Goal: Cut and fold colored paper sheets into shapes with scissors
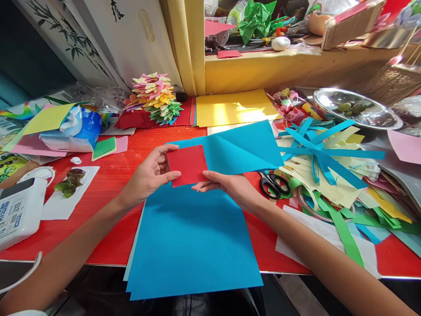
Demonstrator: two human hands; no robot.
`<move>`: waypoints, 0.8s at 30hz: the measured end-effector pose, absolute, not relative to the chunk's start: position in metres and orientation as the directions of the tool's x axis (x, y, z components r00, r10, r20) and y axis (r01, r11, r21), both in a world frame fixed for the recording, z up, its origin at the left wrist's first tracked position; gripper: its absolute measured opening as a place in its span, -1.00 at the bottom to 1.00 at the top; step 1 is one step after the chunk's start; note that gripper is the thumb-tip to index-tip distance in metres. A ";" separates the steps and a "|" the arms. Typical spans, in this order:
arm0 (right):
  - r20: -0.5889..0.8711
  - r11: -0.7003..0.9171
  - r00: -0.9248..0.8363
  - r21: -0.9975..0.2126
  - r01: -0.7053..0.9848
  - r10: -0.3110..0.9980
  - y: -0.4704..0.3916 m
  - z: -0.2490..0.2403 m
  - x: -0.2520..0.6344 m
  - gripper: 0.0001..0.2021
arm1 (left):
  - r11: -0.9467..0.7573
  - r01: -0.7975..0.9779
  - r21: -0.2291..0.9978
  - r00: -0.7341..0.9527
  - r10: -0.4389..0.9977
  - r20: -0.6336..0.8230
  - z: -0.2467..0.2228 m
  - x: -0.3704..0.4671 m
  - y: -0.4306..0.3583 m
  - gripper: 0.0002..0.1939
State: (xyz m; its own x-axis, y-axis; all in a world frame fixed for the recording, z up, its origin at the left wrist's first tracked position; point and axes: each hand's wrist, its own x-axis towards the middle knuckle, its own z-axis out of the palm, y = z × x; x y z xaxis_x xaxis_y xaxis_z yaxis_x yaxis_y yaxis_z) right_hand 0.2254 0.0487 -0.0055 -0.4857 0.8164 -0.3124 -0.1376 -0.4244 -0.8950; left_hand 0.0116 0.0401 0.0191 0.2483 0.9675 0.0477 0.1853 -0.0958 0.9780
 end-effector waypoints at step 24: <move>-0.291 -0.313 -0.435 -0.949 0.022 0.852 0.045 -0.002 0.226 -0.68 | 0.067 0.164 0.984 0.081 0.993 -0.081 0.012 0.014 0.041 -0.73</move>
State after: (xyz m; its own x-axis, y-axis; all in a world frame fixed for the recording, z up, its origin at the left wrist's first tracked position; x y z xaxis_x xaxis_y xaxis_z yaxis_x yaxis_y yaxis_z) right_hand 0.2257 0.0450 -0.0019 -0.4352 0.8518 -0.2915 0.0223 -0.3135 -0.9493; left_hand 0.0141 0.0408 0.0124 0.0809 0.9934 -0.0809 0.1642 0.0668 0.9842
